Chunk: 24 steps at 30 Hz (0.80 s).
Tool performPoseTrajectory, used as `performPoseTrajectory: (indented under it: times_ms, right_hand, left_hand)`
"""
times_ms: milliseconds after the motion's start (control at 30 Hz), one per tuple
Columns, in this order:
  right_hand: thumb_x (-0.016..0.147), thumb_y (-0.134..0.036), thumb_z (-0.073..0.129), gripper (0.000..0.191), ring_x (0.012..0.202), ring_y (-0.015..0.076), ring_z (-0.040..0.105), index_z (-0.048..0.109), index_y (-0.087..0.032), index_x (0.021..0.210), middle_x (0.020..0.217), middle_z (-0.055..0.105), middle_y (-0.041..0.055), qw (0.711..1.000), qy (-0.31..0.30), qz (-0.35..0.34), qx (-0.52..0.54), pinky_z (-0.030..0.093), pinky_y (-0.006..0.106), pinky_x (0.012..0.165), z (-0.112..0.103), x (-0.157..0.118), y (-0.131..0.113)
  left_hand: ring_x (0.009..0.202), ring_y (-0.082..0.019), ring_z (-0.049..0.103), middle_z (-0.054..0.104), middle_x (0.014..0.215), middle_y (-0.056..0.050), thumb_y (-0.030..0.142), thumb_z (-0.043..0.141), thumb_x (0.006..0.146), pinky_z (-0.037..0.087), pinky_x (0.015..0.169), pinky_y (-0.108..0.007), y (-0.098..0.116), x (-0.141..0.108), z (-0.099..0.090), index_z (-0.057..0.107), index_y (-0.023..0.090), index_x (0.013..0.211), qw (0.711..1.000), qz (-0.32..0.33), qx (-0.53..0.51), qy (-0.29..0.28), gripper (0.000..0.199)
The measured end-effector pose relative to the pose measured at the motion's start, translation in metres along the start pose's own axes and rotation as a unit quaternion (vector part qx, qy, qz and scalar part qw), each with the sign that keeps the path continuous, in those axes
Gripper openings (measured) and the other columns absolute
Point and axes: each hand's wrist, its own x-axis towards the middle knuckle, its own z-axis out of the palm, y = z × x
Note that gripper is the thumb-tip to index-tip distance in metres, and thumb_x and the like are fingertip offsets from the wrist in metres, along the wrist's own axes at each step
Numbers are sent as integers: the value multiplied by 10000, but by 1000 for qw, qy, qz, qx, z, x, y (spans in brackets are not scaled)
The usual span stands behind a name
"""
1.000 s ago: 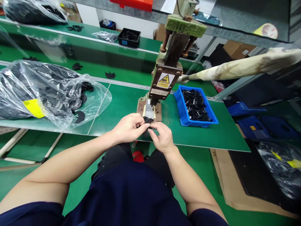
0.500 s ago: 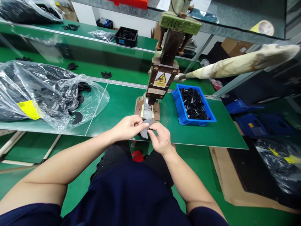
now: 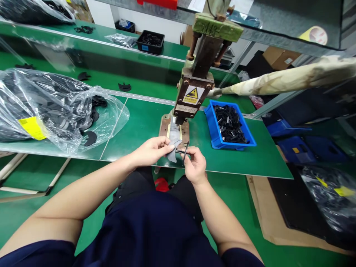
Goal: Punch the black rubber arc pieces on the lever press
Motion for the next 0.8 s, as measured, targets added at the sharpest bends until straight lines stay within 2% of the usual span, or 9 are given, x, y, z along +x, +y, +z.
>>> performPoseTrajectory:
  times_ms: [100, 267, 400, 500, 567, 633, 700, 733, 800]
  right_hand:
    - [992, -316, 616, 120, 922, 168, 709, 647, -255, 1091, 1017, 730, 39, 1000, -11, 0, -10, 586, 344, 839, 2, 3, -4]
    - [952, -322, 669, 85, 866, 177, 698, 684, -243, 983, 928, 740, 34, 998, -46, -28, -41, 569, 359, 821, 1, 7, -13]
    - [965, -337, 657, 120, 890, 179, 725, 692, -240, 1026, 967, 764, 46, 998, -35, -23, -50, 603, 361, 829, 1, 6, -12]
    - [966, -338, 666, 120, 903, 167, 744, 691, -242, 1033, 985, 775, 38, 998, -33, -12, -51, 628, 341, 833, 4, 8, -6]
    - [974, -325, 654, 142, 924, 166, 755, 693, -243, 1083, 1017, 779, 44, 998, -38, -1, -56, 645, 339, 842, 3, 13, -8]
    - [970, -297, 654, 253, 1020, 183, 759, 679, -251, 1218, 1135, 774, 73, 997, -38, 7, -65, 658, 371, 905, -4, 18, -23]
    - [944, -247, 674, 407, 1147, 209, 741, 638, -284, 1347, 1262, 752, 87, 997, -43, -16, -67, 652, 430, 1004, -20, 22, -53]
    - [921, -212, 685, 455, 1187, 221, 737, 637, -313, 1363, 1276, 757, 72, 994, -58, -61, -64, 646, 461, 1044, -30, 24, -74]
    - [899, -173, 678, 443, 1109, 207, 772, 687, -408, 1274, 1122, 808, -17, 982, -119, -144, -26, 667, 472, 1038, -53, 29, -118]
  left_hand:
    - [638, -131, 565, 618, 755, 5, 607, 709, 932, 470, 605, -271, -1, -4, 8, 616, 191, 899, 999, -27, -38, 8, 428]
    - [786, -174, 676, 707, 952, -22, 557, 841, 839, 559, 714, -313, -2, -7, 17, 615, 203, 1167, 997, -25, -74, 14, 533]
    - [818, -189, 714, 753, 955, -42, 520, 896, 777, 577, 756, -325, -8, -2, 16, 679, 177, 1062, 988, -46, -146, 16, 496]
    - [733, -180, 716, 768, 876, -39, 500, 920, 748, 572, 690, -307, -13, 0, 13, 720, 167, 1004, 975, -93, -202, 3, 465]
    - [677, -172, 708, 763, 828, -37, 498, 927, 738, 568, 639, -294, -19, 2, 6, 737, 162, 987, 968, -116, -223, 16, 459]
    - [687, -175, 720, 766, 838, -40, 490, 939, 724, 598, 651, -304, -30, 7, -6, 740, 161, 975, 961, -119, -240, 66, 459]
    - [727, -171, 735, 766, 858, -32, 457, 960, 696, 631, 703, -318, -45, 17, -27, 719, 166, 939, 952, -105, -249, 145, 449]
    - [731, -164, 734, 759, 846, -25, 441, 965, 688, 637, 714, -316, -53, 24, -41, 699, 168, 910, 945, -100, -247, 188, 441]
    - [663, -137, 701, 718, 755, -4, 420, 958, 693, 615, 650, -273, -70, 43, -71, 643, 171, 829, 931, -105, -226, 269, 424]
